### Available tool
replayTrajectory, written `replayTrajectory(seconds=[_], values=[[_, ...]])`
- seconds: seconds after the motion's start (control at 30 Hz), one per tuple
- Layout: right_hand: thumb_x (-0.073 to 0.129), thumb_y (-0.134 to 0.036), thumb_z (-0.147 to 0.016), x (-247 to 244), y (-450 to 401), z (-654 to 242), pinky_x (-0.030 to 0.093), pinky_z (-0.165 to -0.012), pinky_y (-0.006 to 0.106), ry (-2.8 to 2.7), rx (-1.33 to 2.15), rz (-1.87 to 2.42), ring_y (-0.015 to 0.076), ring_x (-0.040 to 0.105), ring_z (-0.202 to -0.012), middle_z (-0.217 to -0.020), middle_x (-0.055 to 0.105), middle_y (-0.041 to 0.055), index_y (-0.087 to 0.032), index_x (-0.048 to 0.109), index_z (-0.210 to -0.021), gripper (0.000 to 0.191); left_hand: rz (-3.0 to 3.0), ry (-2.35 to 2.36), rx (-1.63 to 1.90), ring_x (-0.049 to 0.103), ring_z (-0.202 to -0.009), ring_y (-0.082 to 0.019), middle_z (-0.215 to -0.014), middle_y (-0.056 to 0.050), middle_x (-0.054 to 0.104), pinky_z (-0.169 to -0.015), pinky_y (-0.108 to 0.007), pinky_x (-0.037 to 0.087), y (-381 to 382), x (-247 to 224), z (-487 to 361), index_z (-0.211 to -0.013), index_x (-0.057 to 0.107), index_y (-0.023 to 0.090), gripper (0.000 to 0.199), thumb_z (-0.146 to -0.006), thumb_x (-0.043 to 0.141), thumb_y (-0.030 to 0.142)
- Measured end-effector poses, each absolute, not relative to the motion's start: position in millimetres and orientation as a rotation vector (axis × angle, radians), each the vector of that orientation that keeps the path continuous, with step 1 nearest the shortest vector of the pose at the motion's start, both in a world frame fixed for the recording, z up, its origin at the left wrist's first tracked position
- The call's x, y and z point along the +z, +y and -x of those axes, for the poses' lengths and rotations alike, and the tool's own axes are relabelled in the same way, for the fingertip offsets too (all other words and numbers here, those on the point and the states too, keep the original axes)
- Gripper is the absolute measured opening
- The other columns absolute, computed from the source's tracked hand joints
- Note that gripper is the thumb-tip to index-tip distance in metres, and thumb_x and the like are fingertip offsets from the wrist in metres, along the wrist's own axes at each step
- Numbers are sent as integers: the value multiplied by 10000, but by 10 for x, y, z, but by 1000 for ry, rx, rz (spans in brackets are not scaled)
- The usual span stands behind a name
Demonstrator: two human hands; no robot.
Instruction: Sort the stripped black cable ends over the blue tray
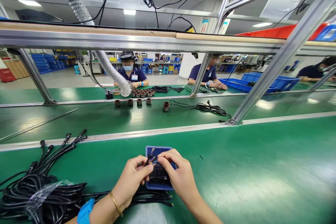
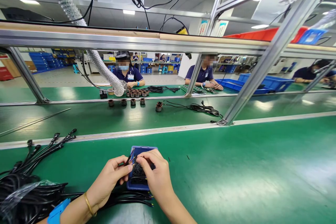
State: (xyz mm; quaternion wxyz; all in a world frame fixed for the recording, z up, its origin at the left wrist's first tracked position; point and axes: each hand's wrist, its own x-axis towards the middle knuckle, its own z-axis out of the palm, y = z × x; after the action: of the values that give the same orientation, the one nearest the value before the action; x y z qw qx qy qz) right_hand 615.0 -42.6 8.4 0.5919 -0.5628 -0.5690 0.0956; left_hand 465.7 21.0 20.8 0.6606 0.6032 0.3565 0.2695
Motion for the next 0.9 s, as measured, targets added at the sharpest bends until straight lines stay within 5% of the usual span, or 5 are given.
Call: replayTrajectory(seconds=[0.4,0.57,0.9], values=[[674,-342,-820,-79,-366,-6032,449,-648,263,-1149,448,1365,176,598,-706,-755,701,27,-209,731,-754,159,-1279,793,677,436,-512,-89,-559,35,521,-497,-206,332,234,133,-4672,-727,608,136,389,-668,731,500],[638,-450,-823,-127,-312,-6020,408,-523,238,-998,776,1313,141,529,-570,-689,667,16,-177,705,-751,290,-1290,821,651,417,-501,-84,-546,39,516,-484,-204,305,232,107,-4670,-757,605,125,448,-648,746,537],[651,-378,-837,-134,-342,-5956,430,-558,232,-1022,606,1211,146,535,-623,-736,654,20,-196,720,-758,210,-1301,789,616,406,-481,-83,-516,43,493,-460,-202,290,208,163,-4660,-716,594,136,431,-670,718,546]])
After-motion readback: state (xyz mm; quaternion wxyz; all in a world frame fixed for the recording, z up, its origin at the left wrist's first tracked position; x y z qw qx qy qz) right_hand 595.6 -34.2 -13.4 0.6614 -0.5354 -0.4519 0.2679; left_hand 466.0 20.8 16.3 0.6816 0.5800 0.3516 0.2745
